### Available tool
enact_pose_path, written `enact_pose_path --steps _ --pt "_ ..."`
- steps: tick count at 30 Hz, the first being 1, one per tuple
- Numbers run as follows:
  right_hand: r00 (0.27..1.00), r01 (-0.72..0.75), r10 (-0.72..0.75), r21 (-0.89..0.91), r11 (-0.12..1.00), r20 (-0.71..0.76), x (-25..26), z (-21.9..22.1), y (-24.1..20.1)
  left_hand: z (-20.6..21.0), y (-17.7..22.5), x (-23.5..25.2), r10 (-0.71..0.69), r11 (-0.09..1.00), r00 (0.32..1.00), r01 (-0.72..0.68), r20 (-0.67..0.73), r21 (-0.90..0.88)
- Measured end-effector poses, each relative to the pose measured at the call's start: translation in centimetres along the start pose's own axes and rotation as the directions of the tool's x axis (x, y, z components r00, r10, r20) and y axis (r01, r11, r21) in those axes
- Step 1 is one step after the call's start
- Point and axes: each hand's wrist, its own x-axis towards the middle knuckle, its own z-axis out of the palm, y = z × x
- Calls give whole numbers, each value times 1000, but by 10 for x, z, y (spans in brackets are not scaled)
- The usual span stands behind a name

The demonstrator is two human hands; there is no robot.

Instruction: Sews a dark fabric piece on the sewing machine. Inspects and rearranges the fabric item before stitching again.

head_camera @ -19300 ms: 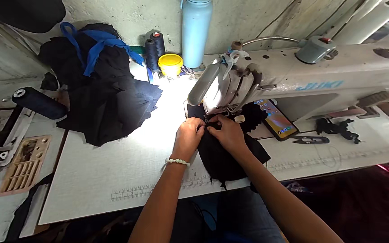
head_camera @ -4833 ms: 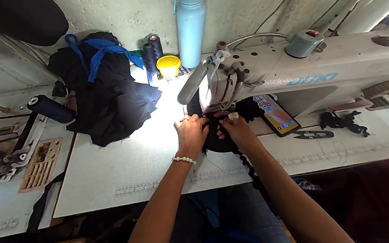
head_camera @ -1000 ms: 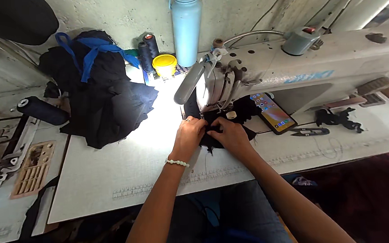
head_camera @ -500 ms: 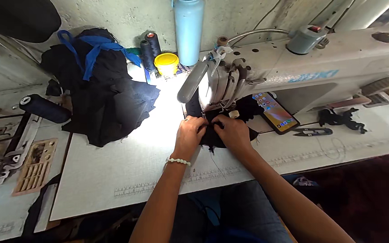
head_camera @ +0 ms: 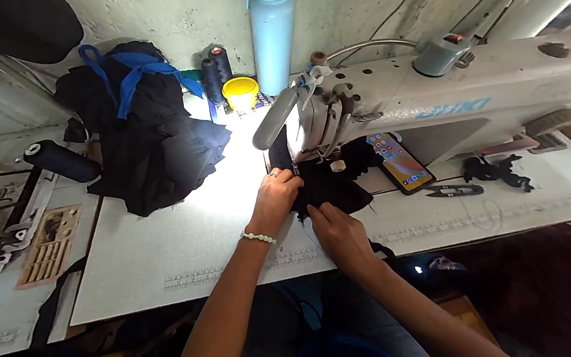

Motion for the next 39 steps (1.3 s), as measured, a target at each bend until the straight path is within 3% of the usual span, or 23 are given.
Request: enact_pose_path --steps 5,11,13,17,23,26,30,39 --pt "998 -69 69 30 997 -11 -11 -4 -9 -8 10 3 36 994 996 -43 78 101" --pt "958 -285 261 263 922 121 -6 -14 -14 3 21 -1 7 984 1000 -4 -16 176" --pt "948 -308 266 290 906 174 -4 -18 -14 7 23 -7 -13 973 998 27 -64 228" --pt "950 -251 163 335 908 267 10 -29 6 6 28 -21 -54 951 997 69 -59 300" --pt "986 -31 -67 564 825 153 58 -1 43 1 29 -24 -78 952 995 92 -60 292" --pt "974 114 -186 422 899 132 56 23 57 0 26 -25 -74 951 996 87 -54 297" --pt "968 208 -235 248 946 87 37 27 70 -1 26 -23 -73 954 996 87 -60 288" --pt "954 288 -297 142 947 45 37 28 65 -1 25 -20 16 929 1000 -12 -7 371"
